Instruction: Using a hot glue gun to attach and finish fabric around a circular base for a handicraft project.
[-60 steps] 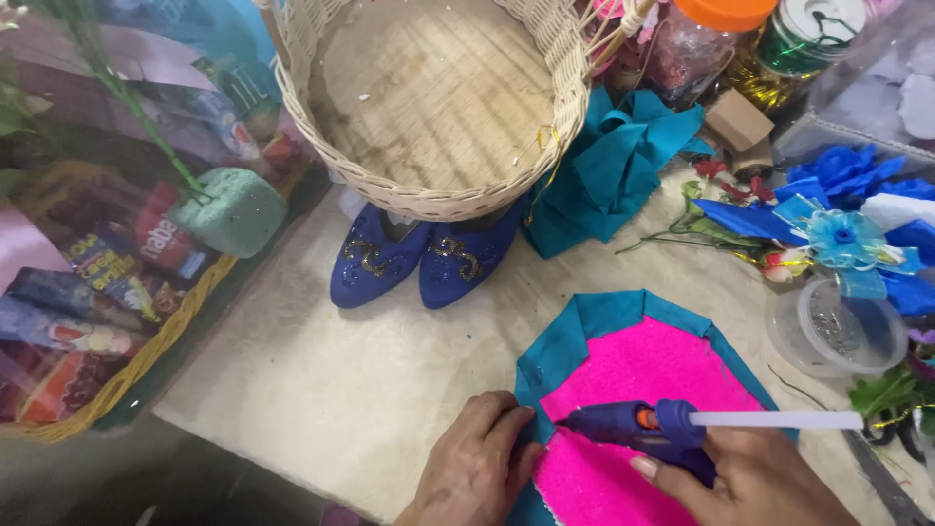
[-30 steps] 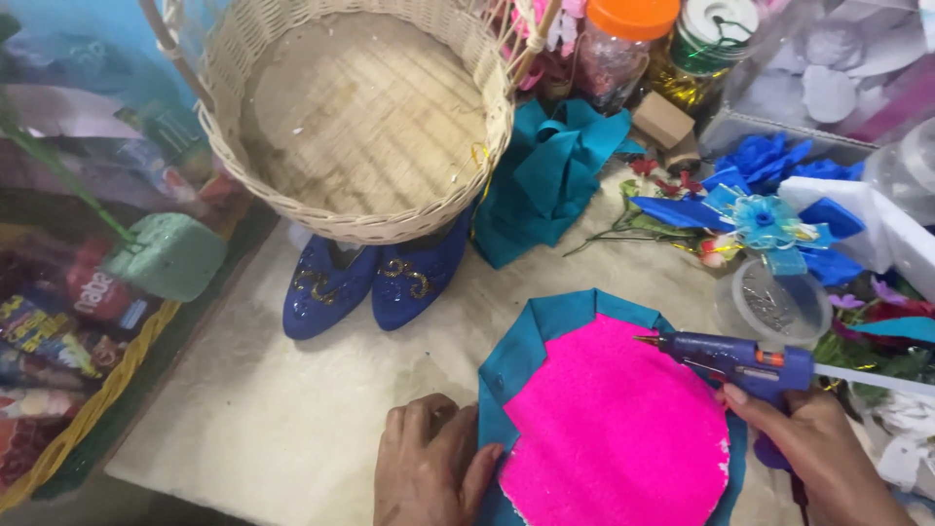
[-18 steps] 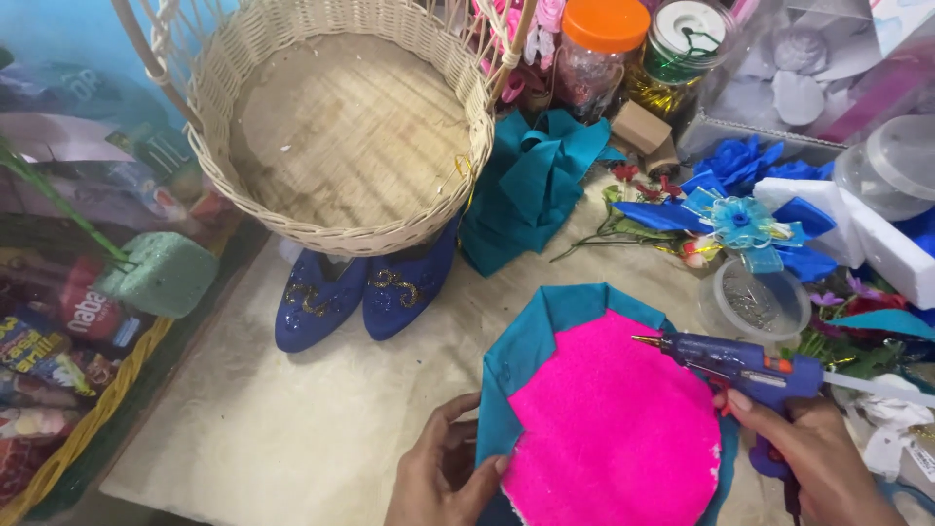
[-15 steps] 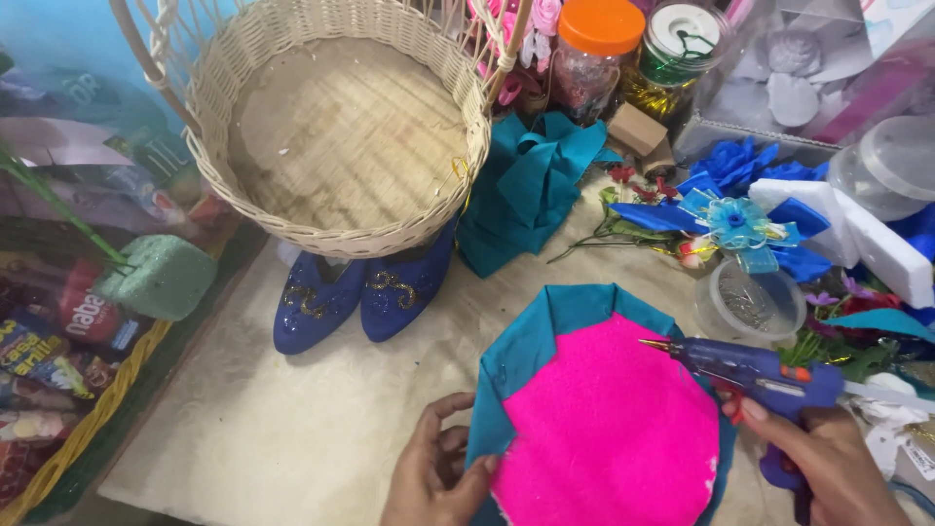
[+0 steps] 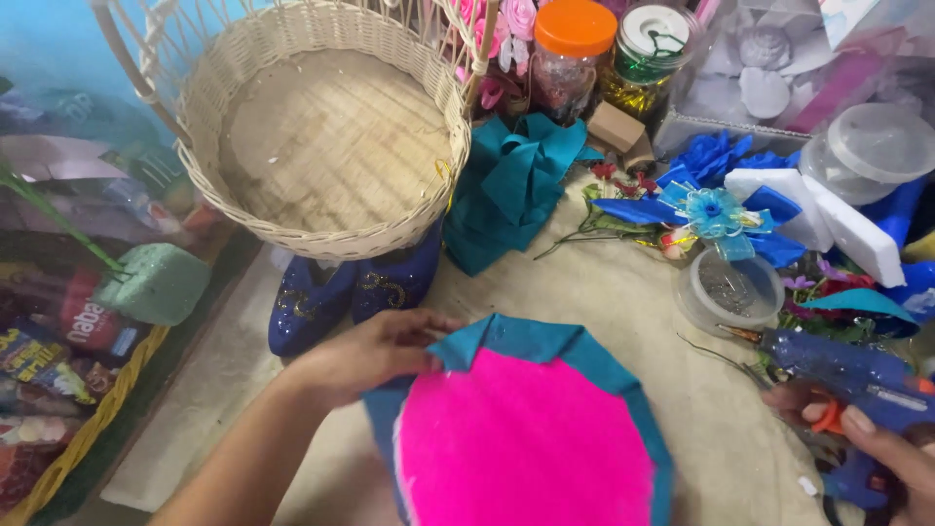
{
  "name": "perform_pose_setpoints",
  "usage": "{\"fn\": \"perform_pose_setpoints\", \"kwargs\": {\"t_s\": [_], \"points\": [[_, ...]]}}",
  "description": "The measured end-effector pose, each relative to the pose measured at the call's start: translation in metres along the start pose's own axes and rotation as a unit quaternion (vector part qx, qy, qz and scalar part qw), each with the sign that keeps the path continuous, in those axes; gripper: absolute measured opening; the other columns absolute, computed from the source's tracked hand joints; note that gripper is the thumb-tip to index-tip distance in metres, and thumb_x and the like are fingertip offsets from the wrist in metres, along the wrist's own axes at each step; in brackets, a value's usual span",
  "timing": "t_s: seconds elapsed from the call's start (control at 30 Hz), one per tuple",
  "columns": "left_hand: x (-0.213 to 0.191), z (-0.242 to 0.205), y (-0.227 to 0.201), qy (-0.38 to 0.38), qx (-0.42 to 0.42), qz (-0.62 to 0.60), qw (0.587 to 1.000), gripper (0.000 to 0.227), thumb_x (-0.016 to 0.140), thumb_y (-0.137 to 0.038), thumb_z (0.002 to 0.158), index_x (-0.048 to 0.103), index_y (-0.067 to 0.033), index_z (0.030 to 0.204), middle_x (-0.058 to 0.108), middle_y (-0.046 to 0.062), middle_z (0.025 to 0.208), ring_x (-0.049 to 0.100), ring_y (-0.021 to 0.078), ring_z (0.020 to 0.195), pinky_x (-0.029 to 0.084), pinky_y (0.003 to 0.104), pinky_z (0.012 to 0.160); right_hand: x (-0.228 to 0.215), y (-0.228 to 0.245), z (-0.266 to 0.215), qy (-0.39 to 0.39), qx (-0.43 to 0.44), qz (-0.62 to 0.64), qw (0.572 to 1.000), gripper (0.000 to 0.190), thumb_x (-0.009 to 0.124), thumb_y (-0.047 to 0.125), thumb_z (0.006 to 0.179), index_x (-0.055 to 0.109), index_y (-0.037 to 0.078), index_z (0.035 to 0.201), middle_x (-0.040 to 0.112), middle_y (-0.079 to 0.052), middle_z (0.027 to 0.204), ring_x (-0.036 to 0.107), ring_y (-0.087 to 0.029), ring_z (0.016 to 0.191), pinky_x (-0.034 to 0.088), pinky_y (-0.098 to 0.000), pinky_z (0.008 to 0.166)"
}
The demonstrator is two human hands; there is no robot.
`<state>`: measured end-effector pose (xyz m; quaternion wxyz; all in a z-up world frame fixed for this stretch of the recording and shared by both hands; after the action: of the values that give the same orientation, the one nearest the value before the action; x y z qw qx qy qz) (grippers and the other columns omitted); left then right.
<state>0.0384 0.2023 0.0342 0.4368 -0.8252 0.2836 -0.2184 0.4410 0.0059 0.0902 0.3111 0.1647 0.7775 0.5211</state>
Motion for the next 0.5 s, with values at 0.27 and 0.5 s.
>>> {"fn": "perform_pose_setpoints", "kwargs": {"t_s": [0.27,0.5], "points": [[0.001,0.09,0.018,-0.015,0.078,0.138,0.987,0.052,0.069,-0.009,0.086,0.068,-0.0156,0.138,0.074,0.004,0.128,0.067,0.0153,0.115,0.053,0.027,0.098,0.004,-0.003,0.003,0.012,0.09,-0.014,0.996,0.036,0.04,-0.008,0.104,0.054,-0.021,0.135,0.065,-0.041,0.126,0.062,-0.052,0.122,0.045,-0.053,0.112],[0.004,0.064,-0.02,-0.161,0.17,0.374,0.897,0.044,0.066,-0.027,0.089,0.07,-0.0145,0.131,0.075,0.01,0.123,0.071,0.0282,0.114,0.052,0.036,0.102,0.011,-0.043,0.038,0.084,0.115,-0.058,0.988,0.036,0.048,-0.005,0.1,0.065,-0.024,0.125,0.076,-0.04,0.125,0.07,-0.052,0.117,0.052,-0.0574,0.104]]}}
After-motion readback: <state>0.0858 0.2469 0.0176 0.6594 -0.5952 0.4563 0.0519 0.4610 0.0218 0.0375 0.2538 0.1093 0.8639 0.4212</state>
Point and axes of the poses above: each hand's wrist, its own z-axis towards the middle knuckle, its own x-axis out of the palm, y = z × x, the point moved 10 cm from there along z, towards the middle knuckle
